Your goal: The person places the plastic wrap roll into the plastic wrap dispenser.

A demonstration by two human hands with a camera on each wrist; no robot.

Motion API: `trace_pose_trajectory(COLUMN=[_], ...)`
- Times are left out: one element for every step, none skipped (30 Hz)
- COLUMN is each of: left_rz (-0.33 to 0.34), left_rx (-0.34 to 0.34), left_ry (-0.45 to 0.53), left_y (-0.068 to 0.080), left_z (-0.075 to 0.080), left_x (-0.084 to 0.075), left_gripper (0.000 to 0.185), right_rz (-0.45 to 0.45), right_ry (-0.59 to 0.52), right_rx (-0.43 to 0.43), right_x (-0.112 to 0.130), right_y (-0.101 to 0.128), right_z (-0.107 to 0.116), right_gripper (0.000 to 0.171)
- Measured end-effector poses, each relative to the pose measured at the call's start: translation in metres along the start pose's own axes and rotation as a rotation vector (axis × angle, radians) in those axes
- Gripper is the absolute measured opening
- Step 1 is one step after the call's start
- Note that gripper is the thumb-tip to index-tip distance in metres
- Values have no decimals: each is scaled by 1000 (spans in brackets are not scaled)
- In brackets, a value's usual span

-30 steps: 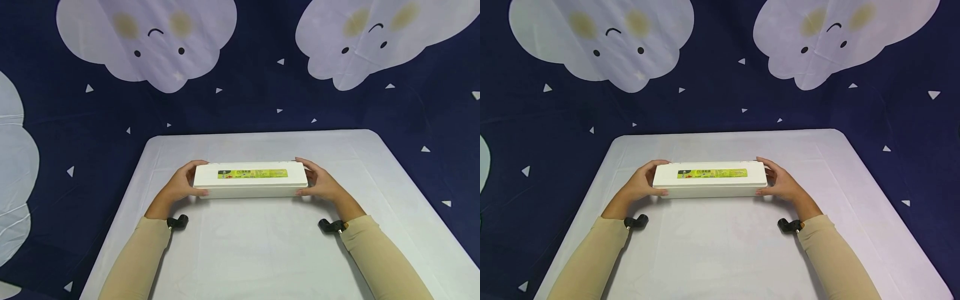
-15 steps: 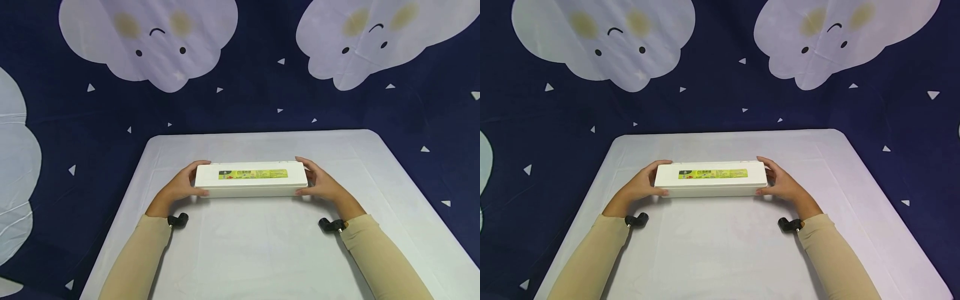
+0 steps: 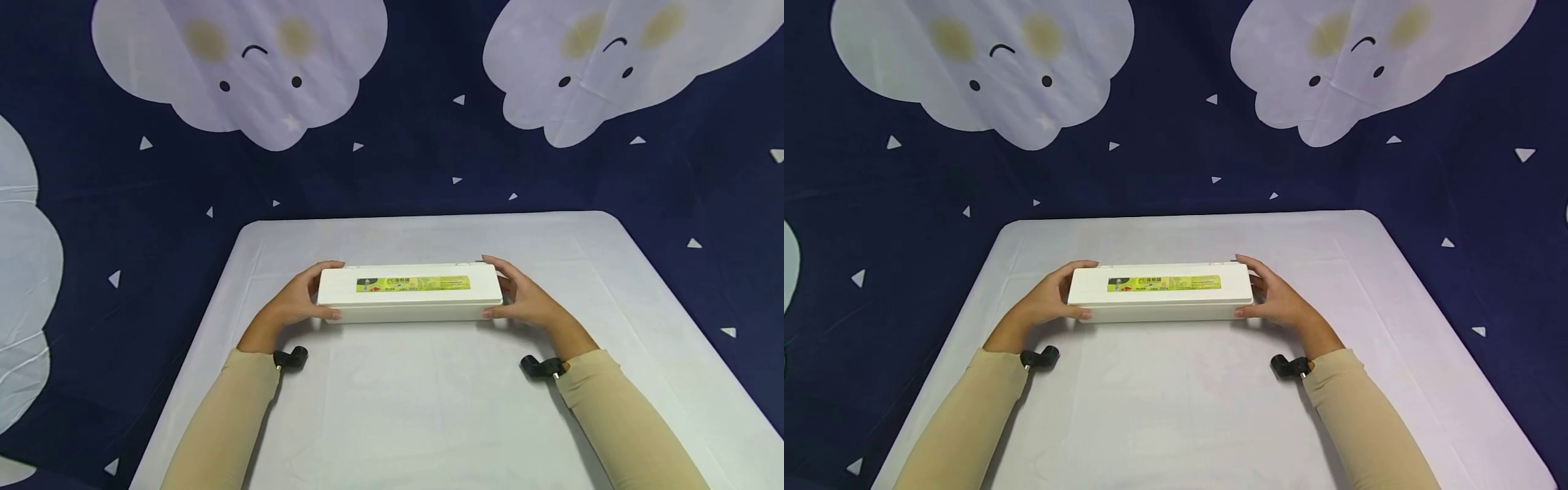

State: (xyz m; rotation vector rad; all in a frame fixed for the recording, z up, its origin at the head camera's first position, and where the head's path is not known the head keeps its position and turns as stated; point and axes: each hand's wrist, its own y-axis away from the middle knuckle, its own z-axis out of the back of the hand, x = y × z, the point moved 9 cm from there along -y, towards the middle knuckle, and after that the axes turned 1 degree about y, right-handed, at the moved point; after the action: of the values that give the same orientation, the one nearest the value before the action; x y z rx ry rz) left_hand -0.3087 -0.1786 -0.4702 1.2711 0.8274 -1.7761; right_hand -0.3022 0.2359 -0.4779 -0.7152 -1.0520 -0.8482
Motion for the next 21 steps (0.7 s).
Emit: trace_pose_trajectory(left_rz=[-2,-7,-9,-11,-15,-17,-18,-21,-23,-27,-29,-31,-32,-32,-32,-29,-25,-21,-17,-14,-11], left_rx=[-2,-3,-4,-5,-5,-6,-6,-6,-7,-7,-9,-11,-13,-15,-18,-20,-21,-21,-19,-17,-13], left_ry=[0,3,5,9,13,15,21,26,30,35,39,43,47,47,45,43,40,35,31,28,28], left_y=[0,1,1,2,2,2,2,2,2,2,2,2,2,2,2,2,2,2,1,1,1], left_z=[0,0,0,0,0,0,0,0,0,0,0,0,0,0,1,1,1,1,0,0,0], left_x=[0,1,1,2,3,4,4,5,5,5,5,4,4,4,4,3,4,4,3,4,4], left_gripper=[102,102,103,103,103,102,102,102,102,101,101,101,101,101,101,101,102,102,102,103,103], right_rz=[5,12,16,19,20,20,21,18,17,17,15,13,9,5,4,1,-4,-8,-10,-10,-11], right_ry=[1,1,0,-1,-2,-6,-8,-11,-11,-8,-7,-5,-3,-4,-4,-4,-7,-8,-7,-5,-1], right_rx=[3,8,11,14,14,14,14,13,11,11,9,8,5,3,2,0,-2,-1,0,2,5], right_x=[1,1,1,1,0,0,0,0,0,0,1,1,1,0,1,1,0,-1,-1,-1,-2], right_y=[0,0,-1,-1,-1,-1,-1,-1,-1,-1,-1,-1,-1,-1,-1,-1,-1,-2,-2,-2,-2], right_z=[0,0,0,0,0,0,1,1,1,1,1,1,1,2,2,2,2,2,2,2,2], right_gripper=[117,117,116,115,115,114,113,113,113,113,112,112,112,112,112,111,112,111,112,112,112])
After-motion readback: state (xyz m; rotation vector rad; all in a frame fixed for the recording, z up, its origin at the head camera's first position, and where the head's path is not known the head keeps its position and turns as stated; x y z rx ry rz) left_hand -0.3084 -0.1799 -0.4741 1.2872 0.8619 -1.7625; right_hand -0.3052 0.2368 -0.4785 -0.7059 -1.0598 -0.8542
